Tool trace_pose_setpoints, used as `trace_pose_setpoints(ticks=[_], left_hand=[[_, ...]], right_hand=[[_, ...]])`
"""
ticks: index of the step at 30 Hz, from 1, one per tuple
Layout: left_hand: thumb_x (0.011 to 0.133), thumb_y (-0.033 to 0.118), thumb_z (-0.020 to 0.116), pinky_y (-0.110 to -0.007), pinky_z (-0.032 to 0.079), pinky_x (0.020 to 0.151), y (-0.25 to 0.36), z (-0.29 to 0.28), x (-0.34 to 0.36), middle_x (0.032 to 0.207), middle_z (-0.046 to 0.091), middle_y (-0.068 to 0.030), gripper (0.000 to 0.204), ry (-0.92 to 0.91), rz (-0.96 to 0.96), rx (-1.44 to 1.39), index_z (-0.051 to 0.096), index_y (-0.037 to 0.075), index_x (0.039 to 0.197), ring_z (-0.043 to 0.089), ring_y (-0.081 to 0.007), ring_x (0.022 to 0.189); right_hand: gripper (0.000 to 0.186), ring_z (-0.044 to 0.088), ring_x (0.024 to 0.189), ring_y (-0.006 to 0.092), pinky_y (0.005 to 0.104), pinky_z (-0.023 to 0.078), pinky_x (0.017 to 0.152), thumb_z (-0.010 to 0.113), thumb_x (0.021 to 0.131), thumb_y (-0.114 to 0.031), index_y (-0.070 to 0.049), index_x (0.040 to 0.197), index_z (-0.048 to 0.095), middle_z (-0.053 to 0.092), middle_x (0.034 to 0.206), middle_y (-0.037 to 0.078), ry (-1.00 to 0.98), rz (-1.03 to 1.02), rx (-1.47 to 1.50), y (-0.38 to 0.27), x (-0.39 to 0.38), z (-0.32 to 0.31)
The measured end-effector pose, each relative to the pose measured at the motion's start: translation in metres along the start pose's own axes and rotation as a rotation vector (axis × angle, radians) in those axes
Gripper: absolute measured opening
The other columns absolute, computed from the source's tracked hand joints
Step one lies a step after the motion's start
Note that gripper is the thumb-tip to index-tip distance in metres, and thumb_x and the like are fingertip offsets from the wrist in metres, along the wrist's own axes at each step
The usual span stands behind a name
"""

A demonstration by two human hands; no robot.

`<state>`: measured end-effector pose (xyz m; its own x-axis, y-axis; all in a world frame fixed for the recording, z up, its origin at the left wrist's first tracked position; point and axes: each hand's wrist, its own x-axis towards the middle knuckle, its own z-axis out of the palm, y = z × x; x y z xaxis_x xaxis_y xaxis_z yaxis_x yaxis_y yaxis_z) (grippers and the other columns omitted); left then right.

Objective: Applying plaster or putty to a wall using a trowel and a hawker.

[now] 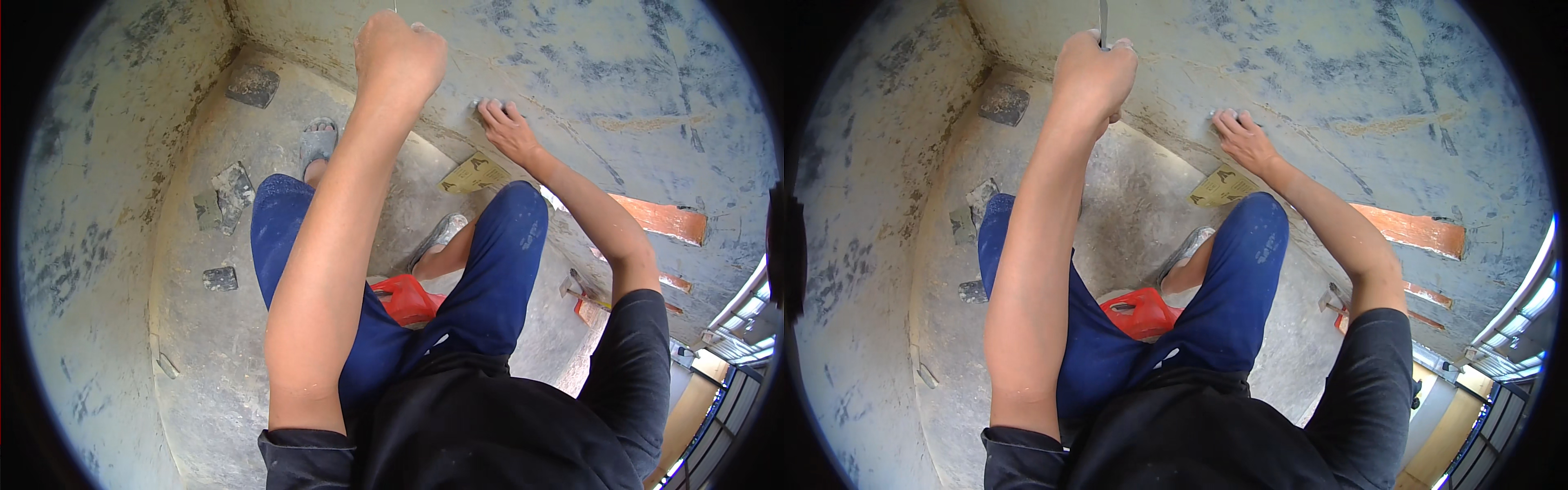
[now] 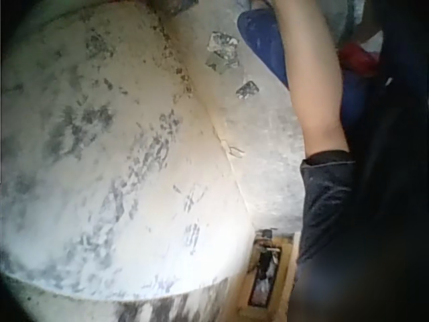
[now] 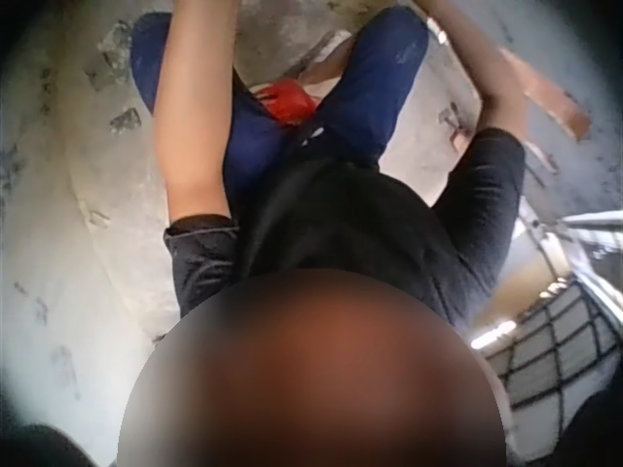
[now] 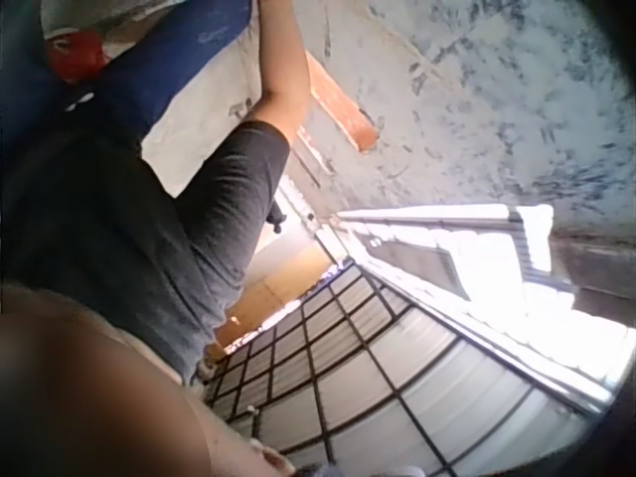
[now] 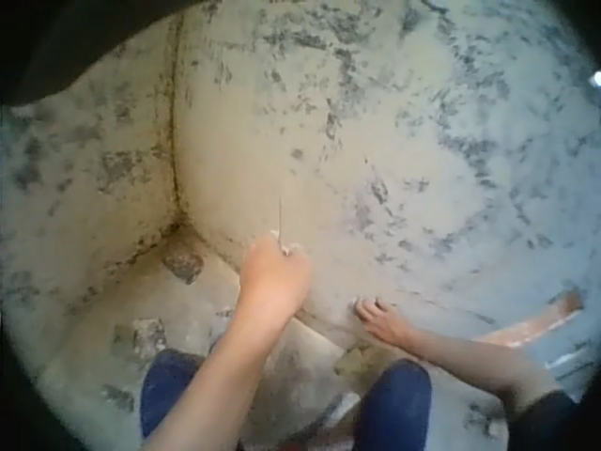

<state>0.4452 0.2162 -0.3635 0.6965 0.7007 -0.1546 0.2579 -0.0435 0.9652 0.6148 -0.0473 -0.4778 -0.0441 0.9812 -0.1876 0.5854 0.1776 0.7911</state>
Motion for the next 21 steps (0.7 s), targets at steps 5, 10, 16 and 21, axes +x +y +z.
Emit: trace_pose_setpoints(ticks=[5, 10, 16, 21], left_hand=[[0.09, 0.012, 0.057, -0.035, 0.034, 0.04, 0.009, 0.011, 0.0, 0.062, 0.053, -0.0075, 0.019, -0.02, 0.004, -0.033, 0.058, -0.007, 0.088, 0.043, -0.0152, 0.043], [0.087, 0.013, 0.059, -0.036, 0.039, 0.041, 0.004, 0.003, -0.005, 0.063, 0.058, -0.0116, 0.023, 0.008, -0.001, 0.027, 0.06, -0.009, 0.093, 0.052, -0.0195, 0.045], [0.084, 0.014, 0.061, -0.037, 0.044, 0.042, 0.013, 0.011, -0.003, 0.066, 0.063, -0.0162, 0.032, -0.074, 0.026, 0.086, 0.062, -0.013, 0.101, 0.059, -0.0242, 0.048], [0.082, 0.012, 0.06, -0.038, 0.047, 0.044, 0.015, 0.009, -0.008, 0.072, 0.065, -0.0206, 0.033, 0.015, -0.065, 0.047, 0.062, -0.015, 0.101, 0.063, -0.0265, 0.052]], right_hand=[[0.02, 0.047, 0.118, 0.0222, 0.0375, 0.037, 0.086, 0.06, 0.08, -0.02, -0.008, 0.086, 0.074, 0.054, 0.128, 0.007, -0.12, 0.03, 0.077, -0.013, 0.033, 0.008], [0.023, 0.048, 0.115, 0.0209, 0.0354, 0.037, 0.085, 0.059, 0.08, -0.02, -0.006, 0.09, 0.074, 0.054, 0.124, 0.007, -0.017, 0.022, 0.081, 0.002, 0.003, -0.01], [0.024, 0.048, 0.114, 0.0204, 0.0352, 0.037, 0.085, 0.059, 0.08, -0.02, -0.005, 0.093, 0.074, 0.054, 0.124, 0.007, -0.058, 0.072, 0.137, -0.006, 0.033, 0.002], [0.024, 0.048, 0.114, 0.0202, 0.0355, 0.037, 0.085, 0.059, 0.08, -0.02, -0.007, 0.094, 0.074, 0.053, 0.126, 0.007, -0.11, -0.011, 0.159, -0.003, 0.016, -0.007]])
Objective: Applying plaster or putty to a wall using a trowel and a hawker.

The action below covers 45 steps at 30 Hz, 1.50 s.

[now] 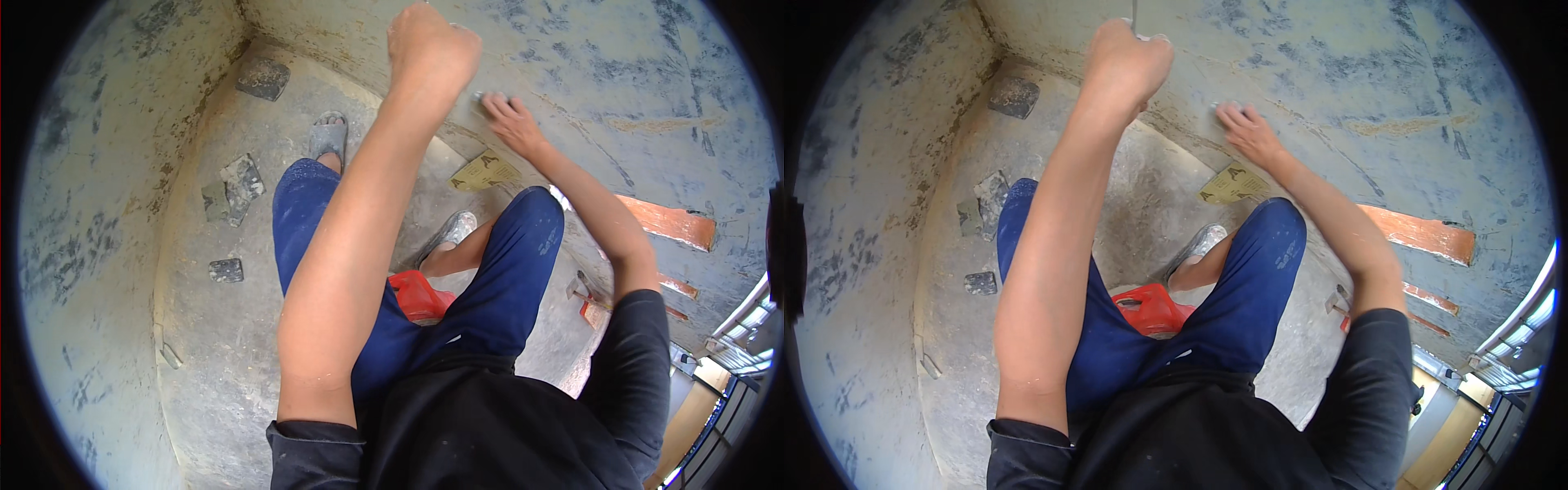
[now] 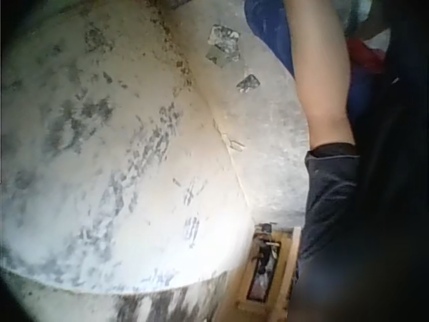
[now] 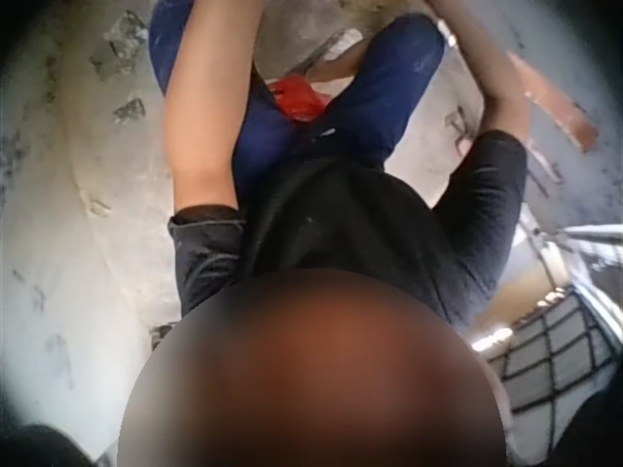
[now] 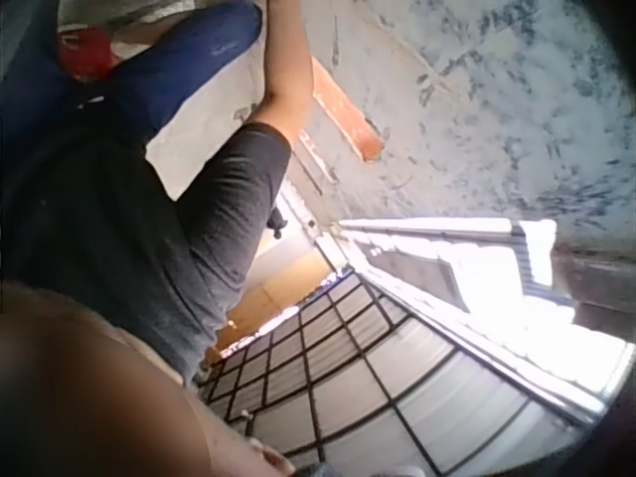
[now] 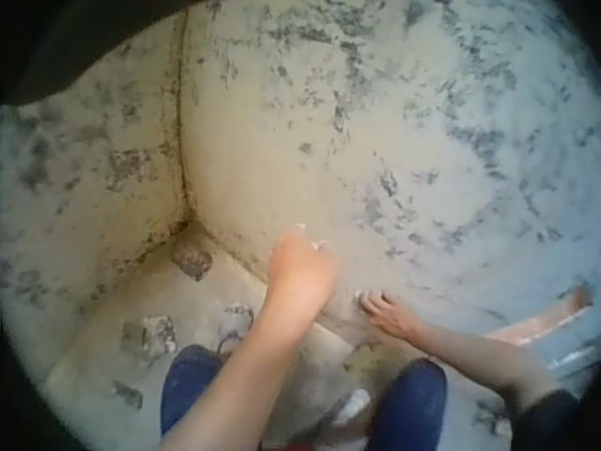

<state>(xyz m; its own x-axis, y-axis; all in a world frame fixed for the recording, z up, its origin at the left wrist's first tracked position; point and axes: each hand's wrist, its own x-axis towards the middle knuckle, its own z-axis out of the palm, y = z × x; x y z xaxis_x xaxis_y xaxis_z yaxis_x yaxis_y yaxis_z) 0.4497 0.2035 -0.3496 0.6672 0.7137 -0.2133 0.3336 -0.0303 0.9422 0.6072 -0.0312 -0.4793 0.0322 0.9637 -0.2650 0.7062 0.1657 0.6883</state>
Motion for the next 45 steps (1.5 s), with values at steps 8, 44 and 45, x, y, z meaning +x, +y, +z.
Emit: trace_pose_setpoints(ticks=[8, 44, 45], left_hand=[[0.079, 0.014, 0.062, -0.045, 0.054, 0.081, -0.008, 0.005, 0.01, 0.099, 0.068, -0.0319, 0.037, 0.048, 0.13, 0.194, 0.064, -0.015, 0.102, 0.069, -0.0422, 0.092], [0.079, 0.016, 0.062, -0.046, 0.051, 0.091, -0.01, 0.005, 0.006, 0.104, 0.067, -0.0336, 0.039, -0.044, 0.118, 0.239, 0.065, -0.015, 0.102, 0.065, -0.0454, 0.103], [0.079, 0.016, 0.062, -0.046, 0.051, 0.091, -0.009, 0.006, 0.006, 0.104, 0.067, -0.0334, 0.039, -0.067, 0.108, 0.259, 0.065, -0.015, 0.102, 0.065, -0.0452, 0.103]], right_hand=[[0.022, 0.047, 0.12, 0.0202, 0.0348, 0.037, 0.088, 0.059, 0.081, -0.02, -0.008, 0.091, 0.074, 0.051, 0.135, 0.008, 0.024, 0.0, -0.023, 0.003, 0.008, 0.022], [0.021, 0.049, 0.12, 0.02, 0.039, 0.039, 0.09, 0.058, 0.083, -0.02, -0.008, 0.095, 0.071, 0.053, 0.134, 0.009, 0.126, 0.104, -0.059, 0.01, -0.043, 0.001], [0.021, 0.049, 0.12, 0.02, 0.039, 0.039, 0.09, 0.058, 0.083, -0.02, -0.008, 0.095, 0.071, 0.053, 0.134, 0.009, 0.12, 0.108, -0.064, 0.01, -0.042, 0.002]])
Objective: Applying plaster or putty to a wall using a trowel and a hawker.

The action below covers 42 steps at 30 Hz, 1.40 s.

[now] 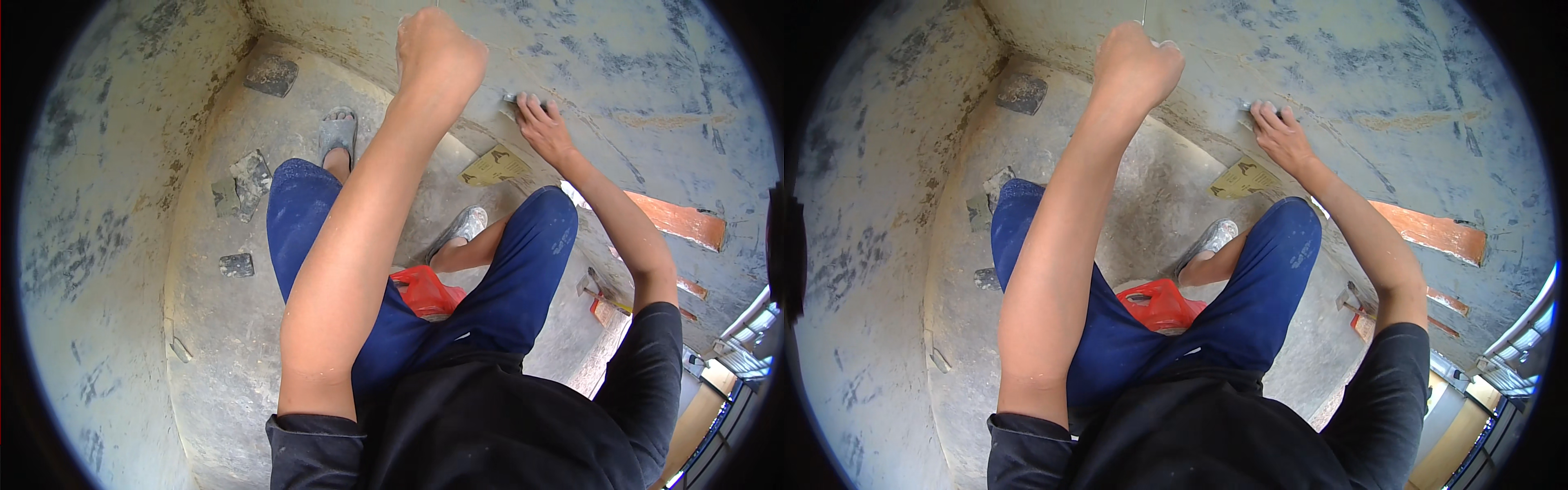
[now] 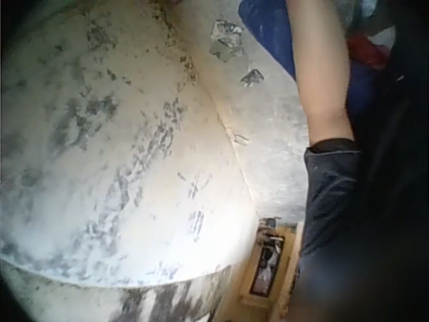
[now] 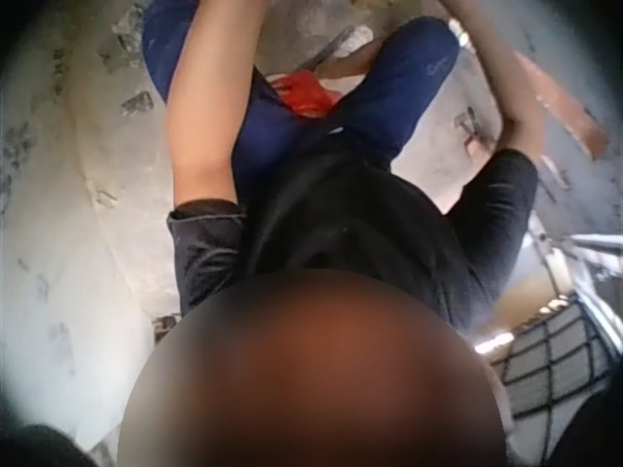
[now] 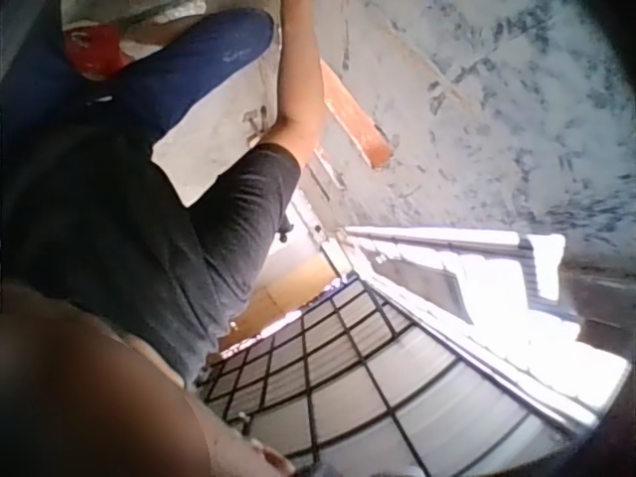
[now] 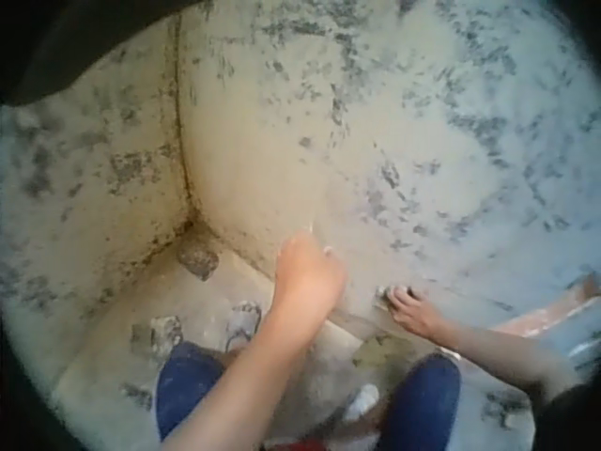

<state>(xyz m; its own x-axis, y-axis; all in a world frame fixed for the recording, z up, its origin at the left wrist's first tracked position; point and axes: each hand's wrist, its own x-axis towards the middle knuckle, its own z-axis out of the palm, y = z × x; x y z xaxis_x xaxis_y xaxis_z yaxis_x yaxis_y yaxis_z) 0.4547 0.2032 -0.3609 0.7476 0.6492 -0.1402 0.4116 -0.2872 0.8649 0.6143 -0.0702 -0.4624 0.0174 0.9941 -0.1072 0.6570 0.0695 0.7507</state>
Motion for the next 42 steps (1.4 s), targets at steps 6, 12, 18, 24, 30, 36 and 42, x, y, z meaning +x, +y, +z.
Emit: trace_pose_setpoints(ticks=[6, 12, 18, 24, 30, 36, 42], left_hand=[[0.078, 0.018, 0.062, -0.046, 0.051, 0.091, -0.001, 0.002, 0.002, 0.102, 0.068, -0.0325, 0.039, 0.014, 0.029, 0.044, 0.066, -0.014, 0.1, 0.066, -0.0448, 0.102], [0.077, 0.019, 0.062, -0.046, 0.051, 0.092, -0.008, -0.003, 0.004, 0.101, 0.068, -0.0322, 0.04, 0.045, 0.04, 0.059, 0.066, -0.013, 0.101, 0.066, -0.045, 0.102], [0.079, 0.018, 0.061, -0.047, 0.051, 0.091, -0.009, 0.002, 0.004, 0.101, 0.068, -0.0325, 0.039, 0.073, 0.068, 0.056, 0.066, -0.014, 0.101, 0.066, -0.0452, 0.101], [0.078, 0.018, 0.061, -0.047, 0.051, 0.091, -0.006, 0.004, 0.003, 0.1, 0.068, -0.0327, 0.039, 0.057, 0.07, 0.042, 0.066, -0.014, 0.1, 0.066, -0.0455, 0.1], [0.078, 0.017, 0.062, -0.047, 0.051, 0.091, -0.008, 0.0, 0.002, 0.1, 0.068, -0.0329, 0.037, 0.064, 0.062, 0.054, 0.067, -0.013, 0.098, 0.066, -0.0456, 0.101], [0.077, 0.018, 0.062, -0.047, 0.051, 0.093, -0.005, 0.007, 0.006, 0.102, 0.067, -0.0333, 0.039, 0.043, 0.073, 0.073, 0.066, -0.014, 0.1, 0.065, -0.0465, 0.102], [0.077, 0.018, 0.063, -0.046, 0.05, 0.092, 0.003, -0.011, -0.009, 0.101, 0.067, -0.0338, 0.039, -0.038, 0.068, 0.008, 0.066, -0.014, 0.098, 0.064, -0.047, 0.103]], right_hand=[[0.024, 0.049, 0.119, 0.02, 0.0392, 0.039, 0.09, 0.058, 0.083, -0.02, -0.006, 0.099, 0.071, 0.054, 0.13, 0.009, -0.077, 0.017, 0.062, -0.011, 0.019, 0.001], [0.024, 0.049, 0.119, 0.0196, 0.0379, 0.038, 0.089, 0.057, 0.084, -0.019, -0.005, 0.099, 0.071, 0.055, 0.129, 0.009, -0.024, 0.033, 0.005, -0.004, 0.011, -0.005], [0.025, 0.049, 0.118, 0.0197, 0.0384, 0.039, 0.086, 0.057, 0.084, -0.017, -0.004, 0.1, 0.071, 0.055, 0.125, 0.009, -0.057, 0.049, 0.051, -0.009, 0.007, -0.006], [0.026, 0.049, 0.118, 0.02, 0.0386, 0.039, 0.086, 0.057, 0.084, -0.017, -0.004, 0.101, 0.07, 0.055, 0.126, 0.009, -0.098, 0.052, 0.036, -0.01, 0.014, -0.004], [0.024, 0.05, 0.118, 0.0203, 0.0388, 0.038, 0.087, 0.057, 0.084, -0.018, -0.005, 0.099, 0.071, 0.056, 0.126, 0.009, -0.026, 0.093, 0.048, -0.011, 0.002, -0.005], [0.027, 0.052, 0.116, 0.0207, 0.0385, 0.039, 0.087, 0.056, 0.084, -0.017, -0.004, 0.103, 0.07, 0.057, 0.125, 0.008, -0.101, 0.102, 0.056, -0.018, 0.025, -0.005], [0.03, 0.052, 0.115, 0.0233, 0.039, 0.041, 0.087, 0.056, 0.085, -0.014, -0.003, 0.109, 0.069, 0.057, 0.126, 0.011, -0.127, 0.216, 0.13, -0.022, -0.026, -0.023]])
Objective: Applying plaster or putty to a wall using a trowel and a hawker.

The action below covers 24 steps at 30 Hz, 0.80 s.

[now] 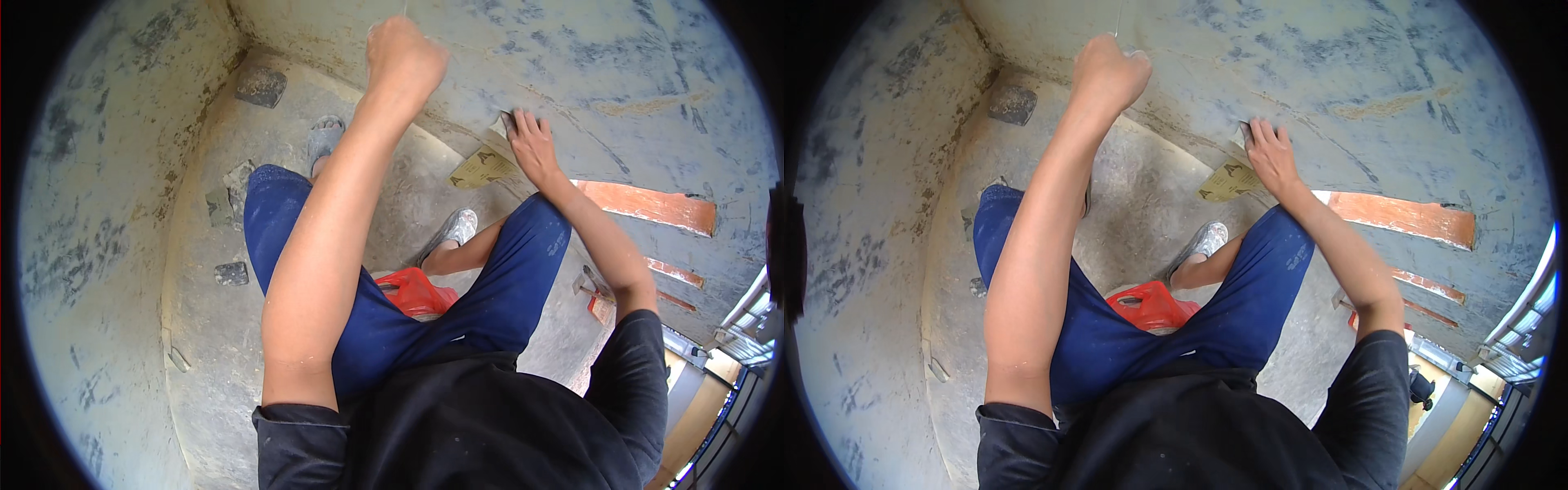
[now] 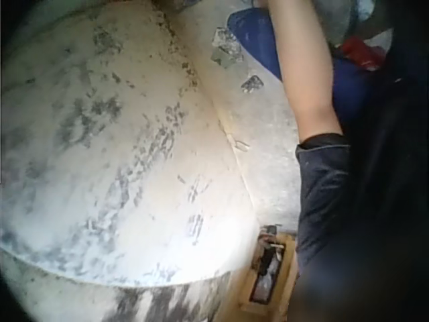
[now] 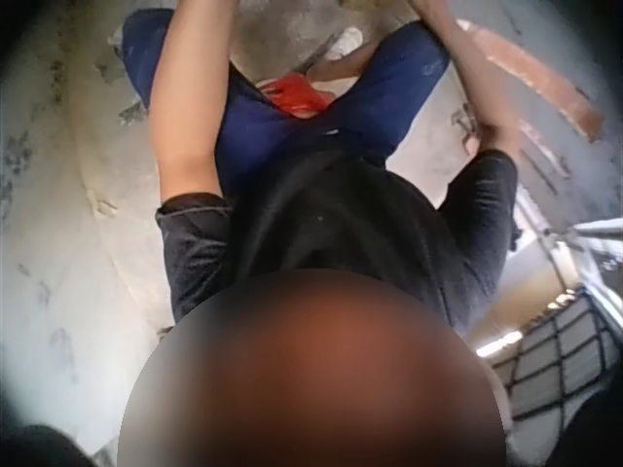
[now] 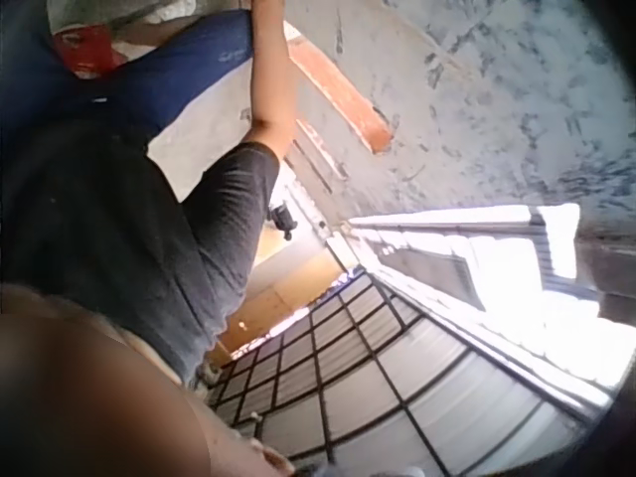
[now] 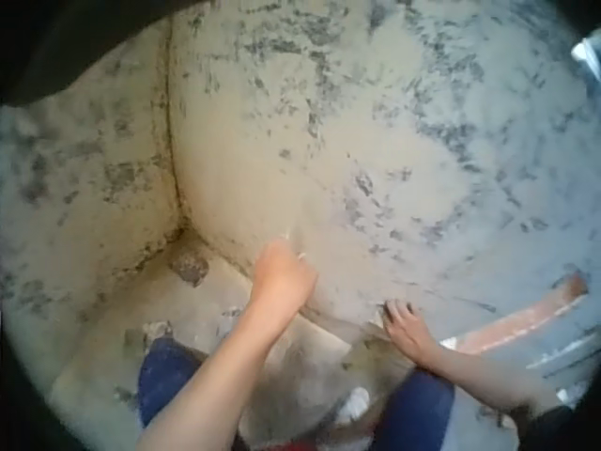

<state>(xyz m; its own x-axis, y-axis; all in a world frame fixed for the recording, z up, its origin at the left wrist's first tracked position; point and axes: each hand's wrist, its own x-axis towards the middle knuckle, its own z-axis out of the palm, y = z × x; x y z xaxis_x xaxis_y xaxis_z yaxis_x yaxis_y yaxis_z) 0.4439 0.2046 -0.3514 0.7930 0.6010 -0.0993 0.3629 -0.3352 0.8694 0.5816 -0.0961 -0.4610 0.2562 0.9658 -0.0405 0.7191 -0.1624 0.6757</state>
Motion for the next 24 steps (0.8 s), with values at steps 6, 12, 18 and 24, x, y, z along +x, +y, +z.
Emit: trace_pose_setpoints(ticks=[6, 12, 18, 24], left_hand=[[0.078, 0.011, 0.064, -0.048, 0.053, 0.088, 0.001, 0.019, 0.0, 0.088, 0.067, -0.0342, 0.024, -0.014, 0.002, 0.037, 0.07, -0.012, 0.081, 0.067, -0.0471, 0.093], [0.092, 0.03, 0.066, -0.046, 0.05, 0.052, -0.012, 0.035, -0.007, 0.087, 0.065, -0.0292, 0.048, -0.279, -0.086, 0.288, 0.057, -0.014, 0.107, 0.065, -0.033, 0.058], [0.089, 0.033, 0.072, -0.048, 0.049, 0.095, -0.039, 0.07, -0.032, 0.137, 0.049, -0.0369, 0.074, -0.343, 0.048, 0.236, 0.04, -0.002, 0.145, 0.053, -0.04, 0.125], [0.079, 0.036, 0.084, -0.039, 0.052, 0.073, 0.001, 0.079, -0.044, 0.135, 0.055, -0.0299, 0.069, -0.721, -0.246, 0.111, 0.057, 0.005, 0.135, 0.063, -0.0297, 0.104]], right_hand=[[0.02, 0.063, 0.093, 0.0277, 0.0403, 0.049, 0.077, 0.064, 0.094, -0.017, -0.001, 0.105, 0.07, 0.066, 0.11, 0.015, 0.066, 0.684, 0.935, -0.033, -0.016, -0.016], [0.024, 0.065, 0.075, 0.0106, 0.0289, 0.052, 0.068, 0.066, 0.098, -0.022, 0.001, 0.104, 0.069, 0.072, 0.097, 0.005, -0.021, 1.14, 2.261, -0.057, -0.022, -0.042], [0.022, 0.065, 0.083, 0.0092, 0.0255, 0.052, 0.077, 0.065, 0.098, -0.017, 0.001, 0.111, 0.067, 0.071, 0.098, 0.005, -0.011, 0.922, 2.59, -0.038, -0.023, -0.063], [0.024, 0.065, 0.089, 0.0091, 0.0264, 0.051, 0.08, 0.067, 0.096, -0.016, 0.0, 0.114, 0.067, 0.071, 0.1, 0.004, -0.079, 0.691, 2.642, -0.037, -0.026, -0.052]])
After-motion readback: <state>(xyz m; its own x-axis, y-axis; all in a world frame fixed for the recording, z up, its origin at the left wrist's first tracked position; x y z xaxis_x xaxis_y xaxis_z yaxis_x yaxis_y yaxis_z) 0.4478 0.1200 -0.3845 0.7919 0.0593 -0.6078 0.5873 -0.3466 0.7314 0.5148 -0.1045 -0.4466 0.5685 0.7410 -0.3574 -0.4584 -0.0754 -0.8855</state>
